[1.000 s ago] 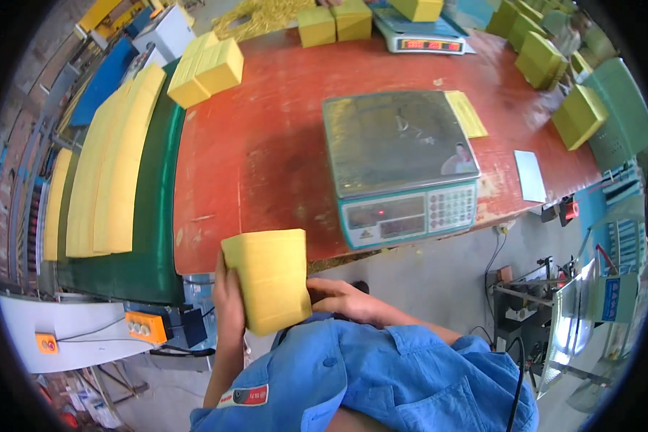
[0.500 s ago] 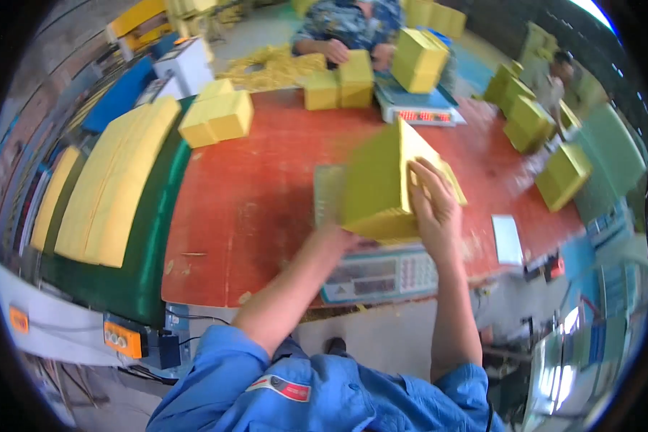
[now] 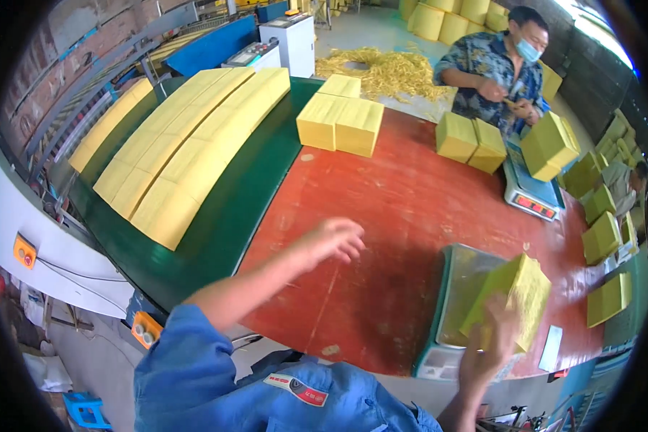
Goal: The worker is weighing stacks of yellow paper on a scale and then moving them to a machine to be packaged.
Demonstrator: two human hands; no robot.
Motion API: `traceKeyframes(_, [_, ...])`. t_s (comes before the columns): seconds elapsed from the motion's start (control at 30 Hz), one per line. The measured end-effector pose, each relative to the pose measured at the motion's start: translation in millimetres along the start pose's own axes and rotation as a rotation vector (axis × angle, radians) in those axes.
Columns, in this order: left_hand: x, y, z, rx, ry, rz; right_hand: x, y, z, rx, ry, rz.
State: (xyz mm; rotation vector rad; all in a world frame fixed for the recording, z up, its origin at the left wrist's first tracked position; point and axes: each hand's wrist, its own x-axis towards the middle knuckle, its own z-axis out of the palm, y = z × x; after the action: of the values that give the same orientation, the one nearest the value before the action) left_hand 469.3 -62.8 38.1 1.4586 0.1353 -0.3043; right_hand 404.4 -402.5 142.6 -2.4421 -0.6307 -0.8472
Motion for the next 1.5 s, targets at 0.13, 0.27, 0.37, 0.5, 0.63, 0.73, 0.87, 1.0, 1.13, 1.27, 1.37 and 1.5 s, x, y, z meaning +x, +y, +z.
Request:
traceKeyframes(0.13, [74, 30, -135, 0.374, 0.405, 0.179, -16, -81, 129, 0.768, -0.518, 0.127])
traceKeyframes(0.27, [159, 79, -186, 0.74, 0.636, 0.415, -61, -104, 222, 0.848, -0.619, 0.232])
traceKeyframes(0.37, [239, 96, -196, 1.05, 0.541, 0.637, -85, -100, 250, 0.808, -0.605, 0.249])
traceKeyframes(0.5, [342, 113, -193, 1.277, 0.469, 0.677, -92, -102, 265, 0.822, -0.505, 0.204])
traceKeyframes(0.63, [384, 90, -184, 1.634, 0.675, 0.653, -79, -101, 260, 0.844, -0.603, 0.282])
traceKeyframes(0.73, [370, 101, -152, 1.586, 0.346, 0.436, -74, -95, 256, 0.837, -0.602, 0.299])
traceKeyframes(0.87, [312, 66, -112, 1.483, 0.231, 0.65, -78, -97, 249, 0.875, -0.595, 0.252])
traceKeyframes(1.0, [216, 18, -38, 1.474, 0.132, 0.773, -88, -95, 251, 0.878, -0.505, 0.238])
traceKeyframes(1.13, [100, -11, 13, 1.443, 0.105, 0.807, -67, -97, 190, 0.93, -0.282, 0.202])
traceKeyframes(1.27, [7, -27, 55, 1.387, -0.078, 0.875, -43, -62, 125, 0.67, -0.011, 0.028])
traceKeyframes(1.37, [-56, -17, 83, 1.201, -0.376, 0.994, -15, -49, 112, 0.655, -0.13, -0.011])
traceKeyframes(1.5, [-136, -12, 114, 1.348, -0.274, 0.922, -18, -16, 132, 0.897, -0.659, 0.092])
